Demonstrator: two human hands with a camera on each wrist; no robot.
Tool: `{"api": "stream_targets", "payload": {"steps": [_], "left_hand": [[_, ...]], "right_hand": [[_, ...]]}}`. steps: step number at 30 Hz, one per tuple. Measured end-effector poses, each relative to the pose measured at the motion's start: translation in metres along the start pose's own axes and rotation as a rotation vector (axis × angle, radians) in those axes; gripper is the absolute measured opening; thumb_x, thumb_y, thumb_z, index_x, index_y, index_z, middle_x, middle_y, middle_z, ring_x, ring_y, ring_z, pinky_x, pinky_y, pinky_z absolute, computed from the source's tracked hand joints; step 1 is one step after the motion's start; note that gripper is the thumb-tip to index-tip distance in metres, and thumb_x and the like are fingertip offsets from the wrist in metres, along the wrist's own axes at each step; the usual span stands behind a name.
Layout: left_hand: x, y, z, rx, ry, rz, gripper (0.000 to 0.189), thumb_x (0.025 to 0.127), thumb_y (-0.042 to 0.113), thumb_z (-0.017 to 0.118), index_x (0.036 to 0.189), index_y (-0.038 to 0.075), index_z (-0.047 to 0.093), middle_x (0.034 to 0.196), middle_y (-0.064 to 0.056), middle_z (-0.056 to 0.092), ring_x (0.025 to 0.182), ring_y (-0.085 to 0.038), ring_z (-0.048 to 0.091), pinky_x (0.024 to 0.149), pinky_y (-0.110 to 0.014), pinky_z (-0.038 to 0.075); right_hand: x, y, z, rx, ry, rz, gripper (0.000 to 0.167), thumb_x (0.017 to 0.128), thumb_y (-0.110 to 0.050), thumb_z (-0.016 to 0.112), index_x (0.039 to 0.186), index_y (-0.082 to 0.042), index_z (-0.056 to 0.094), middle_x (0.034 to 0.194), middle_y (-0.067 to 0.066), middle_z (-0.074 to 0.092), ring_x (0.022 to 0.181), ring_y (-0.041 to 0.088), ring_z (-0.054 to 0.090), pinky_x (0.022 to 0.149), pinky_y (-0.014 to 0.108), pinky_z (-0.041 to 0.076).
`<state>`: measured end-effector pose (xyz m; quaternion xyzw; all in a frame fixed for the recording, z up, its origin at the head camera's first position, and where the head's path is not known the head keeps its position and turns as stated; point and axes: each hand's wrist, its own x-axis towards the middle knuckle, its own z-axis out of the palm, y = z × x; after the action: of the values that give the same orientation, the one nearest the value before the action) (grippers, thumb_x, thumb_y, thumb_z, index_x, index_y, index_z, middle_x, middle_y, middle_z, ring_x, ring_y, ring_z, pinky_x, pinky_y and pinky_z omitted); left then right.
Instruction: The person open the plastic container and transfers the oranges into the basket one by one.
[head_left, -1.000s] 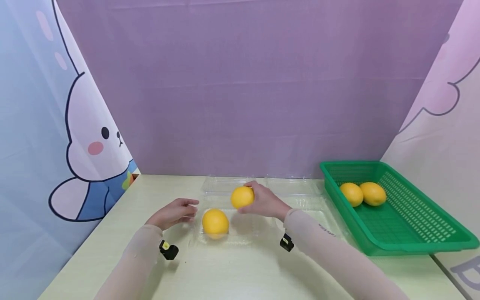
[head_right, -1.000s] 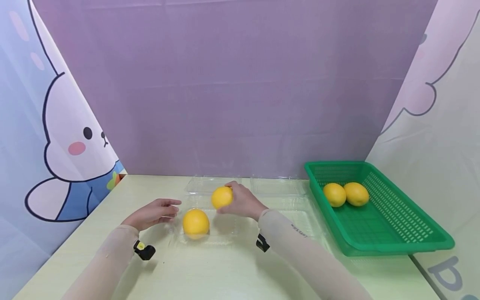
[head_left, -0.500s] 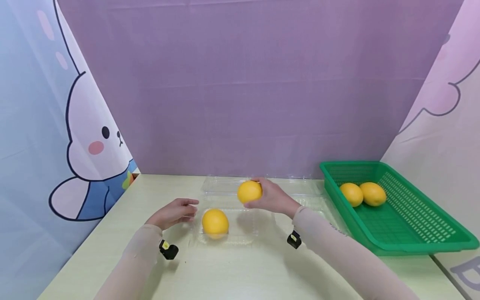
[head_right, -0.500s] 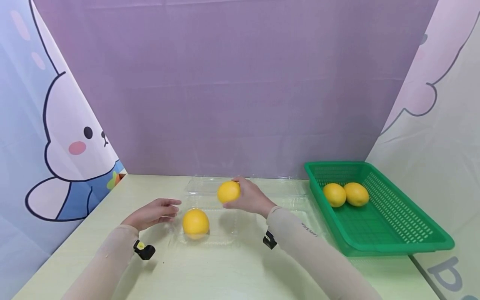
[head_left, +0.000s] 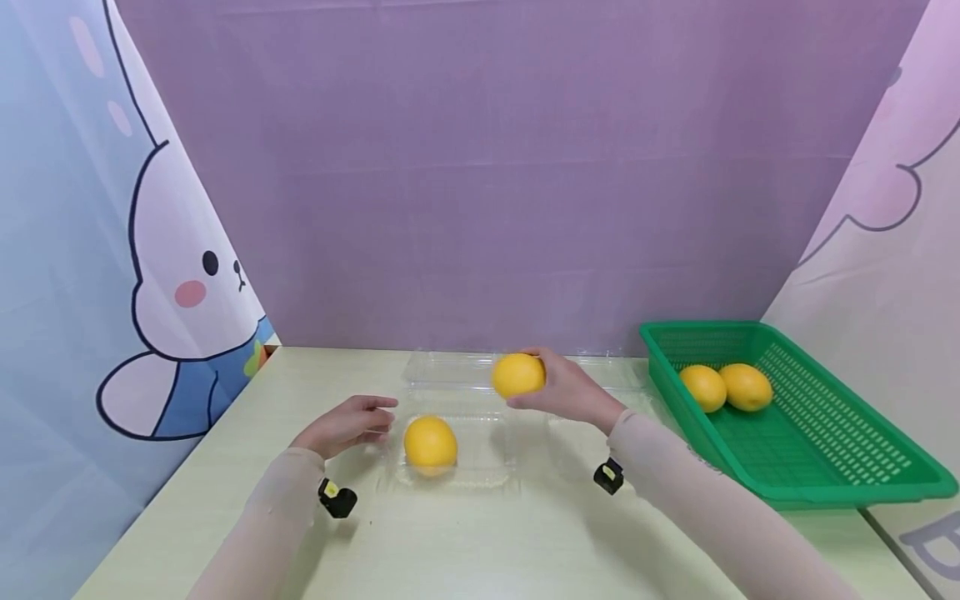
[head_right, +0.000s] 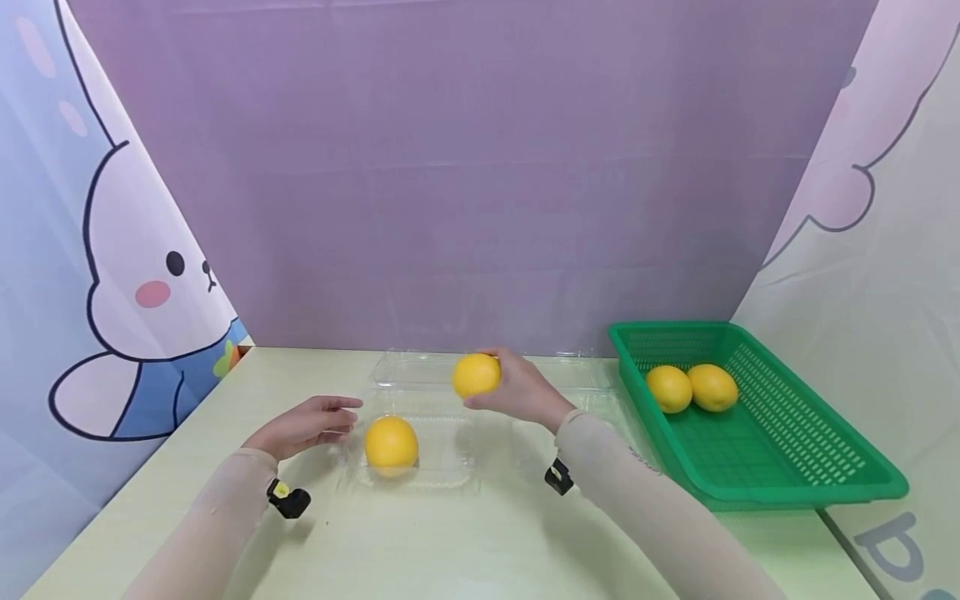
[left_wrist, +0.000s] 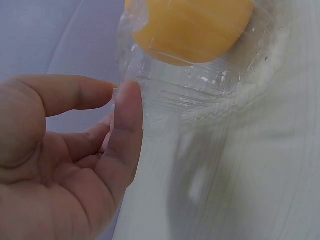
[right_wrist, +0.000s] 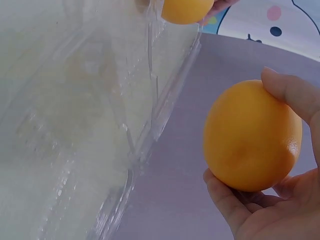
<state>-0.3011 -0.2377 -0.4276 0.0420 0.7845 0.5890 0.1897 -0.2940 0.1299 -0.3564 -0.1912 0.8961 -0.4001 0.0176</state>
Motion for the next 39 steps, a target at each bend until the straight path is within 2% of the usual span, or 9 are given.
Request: {"api": "stream_targets", "payload": {"steps": [20, 33, 39], "left_hand": [[-0.002, 0.004, 0.002, 0.007, 0.012, -0.025, 0.050, 0.102, 0.010, 0.053, 0.147, -0.007, 0.040, 0.137, -0.025, 0.047, 0.110, -0.032, 0.052, 0.092, -0.034, 0.054], [-0.003, 0.002, 0.002, 0.003, 0.007, -0.009, 0.050, 0.103, 0.010, 0.052, 0.148, -0.008, 0.038, 0.136, -0.025, 0.047, 0.111, -0.033, 0.052, 0.092, -0.033, 0.054], [-0.002, 0.003, 0.002, 0.005, 0.011, -0.014, 0.050, 0.103, 0.010, 0.053, 0.147, -0.008, 0.039, 0.137, -0.025, 0.047, 0.112, -0.034, 0.052, 0.092, -0.034, 0.054]], "right_hand": [[-0.015, 0.019, -0.036, -0.051, 0.058, 0.021, 0.083, 0.082, -0.036, 0.084, 0.147, -0.008, 0.040, 0.140, 0.015, 0.051, 0.111, 0.034, 0.058, 0.091, 0.052, 0.052], [-0.027, 0.026, -0.080, -0.118, 0.113, 0.068, 0.088, 0.083, -0.049, 0.079, 0.148, -0.008, 0.037, 0.138, 0.019, 0.050, 0.108, 0.036, 0.058, 0.084, 0.051, 0.053], [-0.036, 0.028, -0.100, -0.126, 0.109, 0.126, 0.091, 0.085, -0.052, 0.076, 0.151, -0.008, 0.031, 0.140, 0.021, 0.045, 0.109, 0.037, 0.056, 0.081, 0.049, 0.053]]}}
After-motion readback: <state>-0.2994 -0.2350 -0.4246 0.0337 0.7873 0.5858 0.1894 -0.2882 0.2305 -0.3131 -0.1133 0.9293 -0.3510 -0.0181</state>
